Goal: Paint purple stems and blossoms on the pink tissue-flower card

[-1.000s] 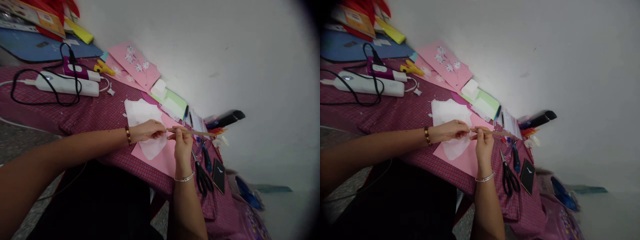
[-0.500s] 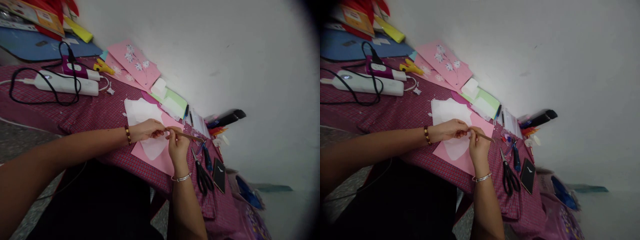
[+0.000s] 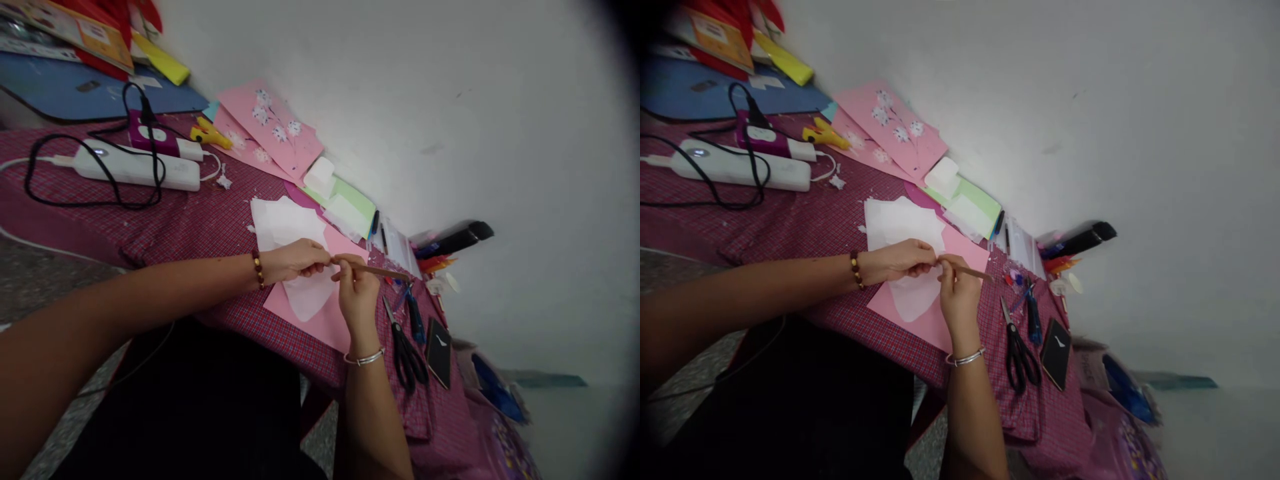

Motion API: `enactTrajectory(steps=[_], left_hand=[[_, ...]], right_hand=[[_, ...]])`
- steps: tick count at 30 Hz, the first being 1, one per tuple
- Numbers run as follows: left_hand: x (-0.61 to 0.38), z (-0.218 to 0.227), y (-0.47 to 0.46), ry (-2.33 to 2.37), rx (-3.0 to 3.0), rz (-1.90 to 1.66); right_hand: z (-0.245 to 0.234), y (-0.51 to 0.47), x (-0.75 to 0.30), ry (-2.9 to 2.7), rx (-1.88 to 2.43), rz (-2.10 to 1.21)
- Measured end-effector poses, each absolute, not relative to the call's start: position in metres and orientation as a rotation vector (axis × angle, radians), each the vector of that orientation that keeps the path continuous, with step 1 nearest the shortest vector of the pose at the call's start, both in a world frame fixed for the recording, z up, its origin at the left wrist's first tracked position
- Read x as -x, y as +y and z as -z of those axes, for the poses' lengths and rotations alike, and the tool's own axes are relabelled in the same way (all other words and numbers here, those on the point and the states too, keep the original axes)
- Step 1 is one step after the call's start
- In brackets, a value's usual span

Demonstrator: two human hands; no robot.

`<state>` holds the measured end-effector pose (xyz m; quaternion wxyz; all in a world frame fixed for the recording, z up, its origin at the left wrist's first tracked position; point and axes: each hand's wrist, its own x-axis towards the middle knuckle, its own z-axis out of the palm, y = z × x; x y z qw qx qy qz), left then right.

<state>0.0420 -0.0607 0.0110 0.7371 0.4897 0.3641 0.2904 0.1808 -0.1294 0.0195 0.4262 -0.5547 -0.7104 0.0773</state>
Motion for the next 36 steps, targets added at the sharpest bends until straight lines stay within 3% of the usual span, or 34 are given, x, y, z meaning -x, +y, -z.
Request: enactTrajectory(steps=[13, 36], left_hand=[[-0.04, -0.006, -0.059, 0.713, -1.054, -0.674], [-0.041, -0.01, -0.06, 0.721, -1.063, -0.559]], right_hand=[[-0.02, -0.123, -0.19, -1.421, 1.279, -0.562], [-0.026, -0.129, -0.187, -1.508, 1.26, -0.529]])
